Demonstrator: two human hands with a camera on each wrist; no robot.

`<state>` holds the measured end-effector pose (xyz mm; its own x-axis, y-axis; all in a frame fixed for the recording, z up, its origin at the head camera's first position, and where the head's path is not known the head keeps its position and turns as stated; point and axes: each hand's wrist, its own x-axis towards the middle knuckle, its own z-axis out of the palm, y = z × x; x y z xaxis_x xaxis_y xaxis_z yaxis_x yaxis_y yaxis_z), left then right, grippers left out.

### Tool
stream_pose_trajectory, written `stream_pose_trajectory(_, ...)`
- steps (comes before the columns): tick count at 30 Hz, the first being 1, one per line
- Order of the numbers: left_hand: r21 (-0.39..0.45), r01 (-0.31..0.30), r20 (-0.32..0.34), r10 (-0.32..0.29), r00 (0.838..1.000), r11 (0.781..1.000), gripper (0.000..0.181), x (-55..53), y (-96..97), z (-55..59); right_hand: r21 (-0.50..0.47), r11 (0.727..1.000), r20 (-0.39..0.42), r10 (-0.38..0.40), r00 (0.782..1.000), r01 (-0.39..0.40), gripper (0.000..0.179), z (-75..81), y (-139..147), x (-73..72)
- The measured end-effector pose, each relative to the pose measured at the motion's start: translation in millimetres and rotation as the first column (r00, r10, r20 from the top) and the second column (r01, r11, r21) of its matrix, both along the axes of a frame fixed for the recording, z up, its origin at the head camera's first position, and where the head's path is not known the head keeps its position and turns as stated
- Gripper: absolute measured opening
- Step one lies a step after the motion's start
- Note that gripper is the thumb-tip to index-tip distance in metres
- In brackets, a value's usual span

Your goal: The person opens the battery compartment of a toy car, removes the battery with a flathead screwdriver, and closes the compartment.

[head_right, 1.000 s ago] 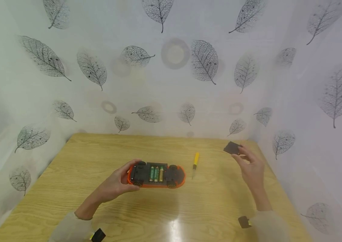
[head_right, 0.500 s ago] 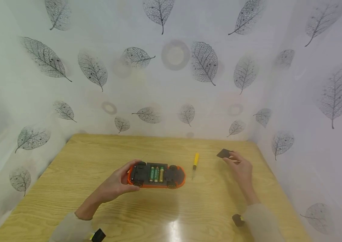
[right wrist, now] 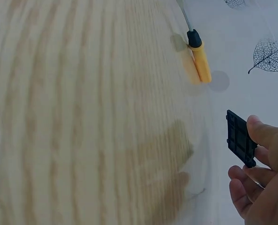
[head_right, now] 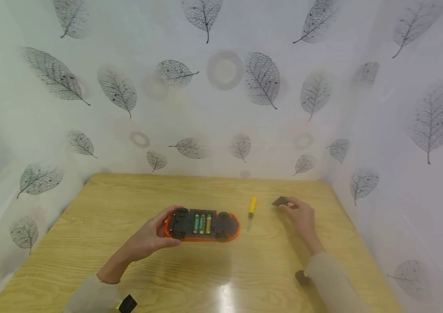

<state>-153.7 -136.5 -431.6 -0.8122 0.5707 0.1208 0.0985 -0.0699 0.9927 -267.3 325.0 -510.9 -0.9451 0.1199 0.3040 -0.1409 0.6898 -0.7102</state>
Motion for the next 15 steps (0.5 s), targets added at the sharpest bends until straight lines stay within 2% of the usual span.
stream_pose_trajectory(7, -0.001, 0.003, -0.001, -0.003, 1.000, 1.000, 0.088, -1.5, 0.7, -1.7, 0.041, 0.999, 0.053, -0.017, 0.998, 0.015, 0.046, -3.6, -2.5, -3.2)
stream_pose_trajectory(15, -0.004, 0.003, -0.003, -0.003, 1.000, 1.000, 0.087, -2.0, -0.8, -3.8, 0.075, 0.997, 0.102, 0.007, 0.995, -0.015, 0.047, -5.9, -3.4, -2.2)
